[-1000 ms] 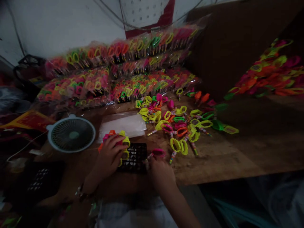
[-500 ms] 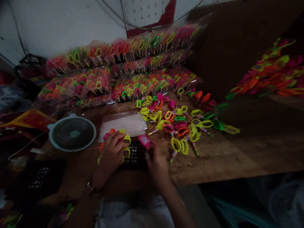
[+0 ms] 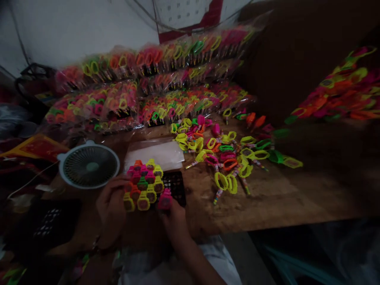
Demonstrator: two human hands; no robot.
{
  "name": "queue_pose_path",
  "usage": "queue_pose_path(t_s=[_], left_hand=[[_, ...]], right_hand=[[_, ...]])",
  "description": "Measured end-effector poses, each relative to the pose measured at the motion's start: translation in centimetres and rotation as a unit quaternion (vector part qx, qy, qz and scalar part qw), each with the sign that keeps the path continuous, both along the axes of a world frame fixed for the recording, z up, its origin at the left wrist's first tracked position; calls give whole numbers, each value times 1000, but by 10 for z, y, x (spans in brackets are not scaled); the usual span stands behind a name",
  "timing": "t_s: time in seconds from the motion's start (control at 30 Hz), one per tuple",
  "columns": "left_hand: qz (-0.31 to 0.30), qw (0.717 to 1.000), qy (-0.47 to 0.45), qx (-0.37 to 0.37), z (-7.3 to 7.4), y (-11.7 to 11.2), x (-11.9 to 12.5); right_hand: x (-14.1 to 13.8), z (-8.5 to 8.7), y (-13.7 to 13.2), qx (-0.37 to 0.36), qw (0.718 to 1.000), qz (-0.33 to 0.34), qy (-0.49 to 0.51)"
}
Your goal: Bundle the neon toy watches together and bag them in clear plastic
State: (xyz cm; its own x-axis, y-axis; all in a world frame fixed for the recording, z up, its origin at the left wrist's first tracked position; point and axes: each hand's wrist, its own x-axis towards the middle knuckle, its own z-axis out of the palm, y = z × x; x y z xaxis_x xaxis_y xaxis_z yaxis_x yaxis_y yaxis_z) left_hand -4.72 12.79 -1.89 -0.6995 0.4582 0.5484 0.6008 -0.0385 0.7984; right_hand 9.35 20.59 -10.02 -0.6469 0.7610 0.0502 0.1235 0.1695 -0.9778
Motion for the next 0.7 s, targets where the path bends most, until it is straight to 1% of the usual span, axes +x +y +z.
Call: queue_pose_path(t_s=[0.07, 0.17, 0.27, 0.33, 0.37, 0.4, 0.47, 0.5, 0.53, 0.57, 0.6, 0.63, 0.67, 0.7], left_hand=[[-25, 997, 46, -48, 1, -6, 1], [-71, 980, 149, -109, 2, -7, 6], [-86, 965, 201, -147, 3, -2, 12], [-90, 953, 234, -173, 1, 3, 13], [-93, 944, 253, -188, 0, 5, 14], [-95, 935, 273, -206, -1, 7, 14], [-93, 915, 311, -240, -4, 9, 14], [-91, 907, 324, -253, -6, 10, 14], [-88, 901, 335, -263, -8, 10, 14], [-86, 896, 342, -269, -9, 9, 14], [-85, 893, 348, -273, -11, 9, 14], [-85, 891, 353, -274, -12, 8, 14], [-85, 889, 357, -273, -12, 8, 14], [-86, 889, 360, -270, -13, 8, 14]], right_hand=[[-1, 4, 0, 30, 999, 28, 0], [-6, 4, -5, 57, 996, 55, -28], [-10, 1, -11, 73, 993, 64, -67], [-10, -1, -11, 69, 993, 68, -68], [-9, 0, -6, 60, 993, 87, -57], [-6, 0, 1, 42, 990, 125, -39], [-1, 4, 26, -7, 976, 217, -7], [1, 7, 42, -21, 973, 232, -8], [3, 10, 60, -15, 976, 213, -33], [3, 13, 77, 14, 984, 159, -83], [2, 17, 94, 66, 981, 86, -159], [0, 21, 108, 125, 961, 15, -246], [-3, 25, 119, 181, 927, -37, -327], [-8, 28, 127, 224, 890, -64, -392]])
